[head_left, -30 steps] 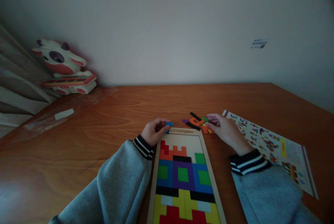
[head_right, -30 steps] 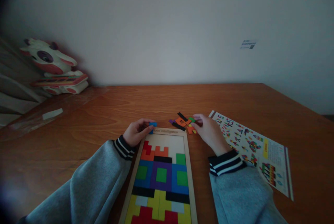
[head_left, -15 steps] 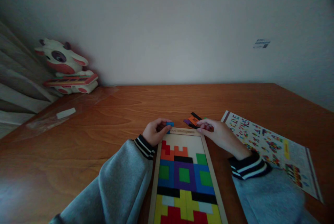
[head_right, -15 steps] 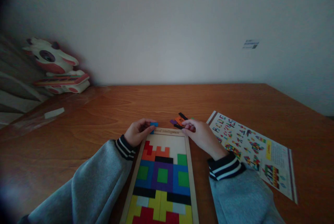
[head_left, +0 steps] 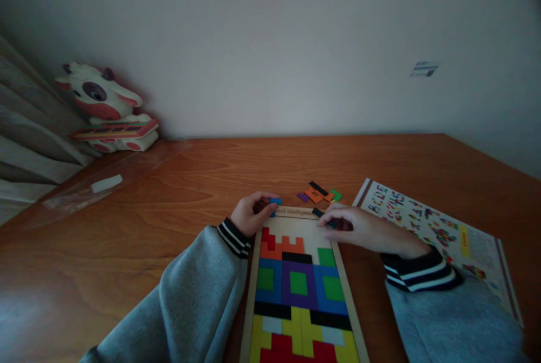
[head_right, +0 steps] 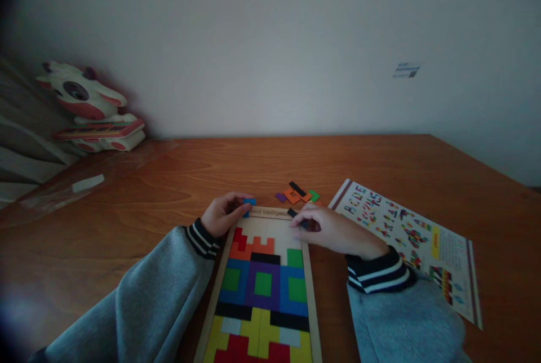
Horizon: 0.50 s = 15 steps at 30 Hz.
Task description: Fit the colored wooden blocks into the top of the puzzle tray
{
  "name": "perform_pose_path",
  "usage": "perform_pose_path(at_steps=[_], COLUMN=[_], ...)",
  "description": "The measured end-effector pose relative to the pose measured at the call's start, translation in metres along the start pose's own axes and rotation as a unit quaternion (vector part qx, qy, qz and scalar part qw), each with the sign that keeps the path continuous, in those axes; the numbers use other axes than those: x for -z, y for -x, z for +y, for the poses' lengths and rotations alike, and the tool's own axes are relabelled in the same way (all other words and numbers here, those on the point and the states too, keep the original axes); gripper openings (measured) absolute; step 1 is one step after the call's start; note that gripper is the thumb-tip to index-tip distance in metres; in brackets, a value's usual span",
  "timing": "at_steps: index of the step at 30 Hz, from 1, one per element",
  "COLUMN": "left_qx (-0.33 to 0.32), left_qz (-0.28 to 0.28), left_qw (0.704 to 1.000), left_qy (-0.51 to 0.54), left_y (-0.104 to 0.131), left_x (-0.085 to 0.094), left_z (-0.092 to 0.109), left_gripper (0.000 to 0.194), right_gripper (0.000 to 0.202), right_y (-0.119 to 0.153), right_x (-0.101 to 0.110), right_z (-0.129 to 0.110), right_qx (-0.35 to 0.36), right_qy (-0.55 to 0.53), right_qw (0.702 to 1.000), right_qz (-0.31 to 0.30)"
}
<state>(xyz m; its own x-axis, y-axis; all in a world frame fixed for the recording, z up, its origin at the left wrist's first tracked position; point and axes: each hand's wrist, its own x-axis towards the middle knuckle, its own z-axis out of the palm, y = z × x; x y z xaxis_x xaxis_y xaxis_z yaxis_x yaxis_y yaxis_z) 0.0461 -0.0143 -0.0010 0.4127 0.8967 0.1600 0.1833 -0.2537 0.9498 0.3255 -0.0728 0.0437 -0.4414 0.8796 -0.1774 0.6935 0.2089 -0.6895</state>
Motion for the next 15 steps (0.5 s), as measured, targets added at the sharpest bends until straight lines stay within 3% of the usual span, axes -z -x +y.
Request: perform_pose_path(at_steps=[5, 15], left_qx=[0.002, -0.001], left_qz=[0.000, 0.000], left_qw=[1.000, 1.000], left_qy=[-0.003, -0.004], left_y=[0.000, 0.000], left_x=[-0.001, -0.002], left_z=[0.002, 0.001], left_gripper=[0.041, 0.041], right_gripper=[0.053, 0.068], right_y=[0.003, -0.005], right_x=[-0.006, -0.022], right_z=[-0.009, -0.010], right_qx=[-0.046, 0.017], right_qy=[0.055, 0.116], right_qw=[0.997, 0.990], right_qz=[0.018, 0.081])
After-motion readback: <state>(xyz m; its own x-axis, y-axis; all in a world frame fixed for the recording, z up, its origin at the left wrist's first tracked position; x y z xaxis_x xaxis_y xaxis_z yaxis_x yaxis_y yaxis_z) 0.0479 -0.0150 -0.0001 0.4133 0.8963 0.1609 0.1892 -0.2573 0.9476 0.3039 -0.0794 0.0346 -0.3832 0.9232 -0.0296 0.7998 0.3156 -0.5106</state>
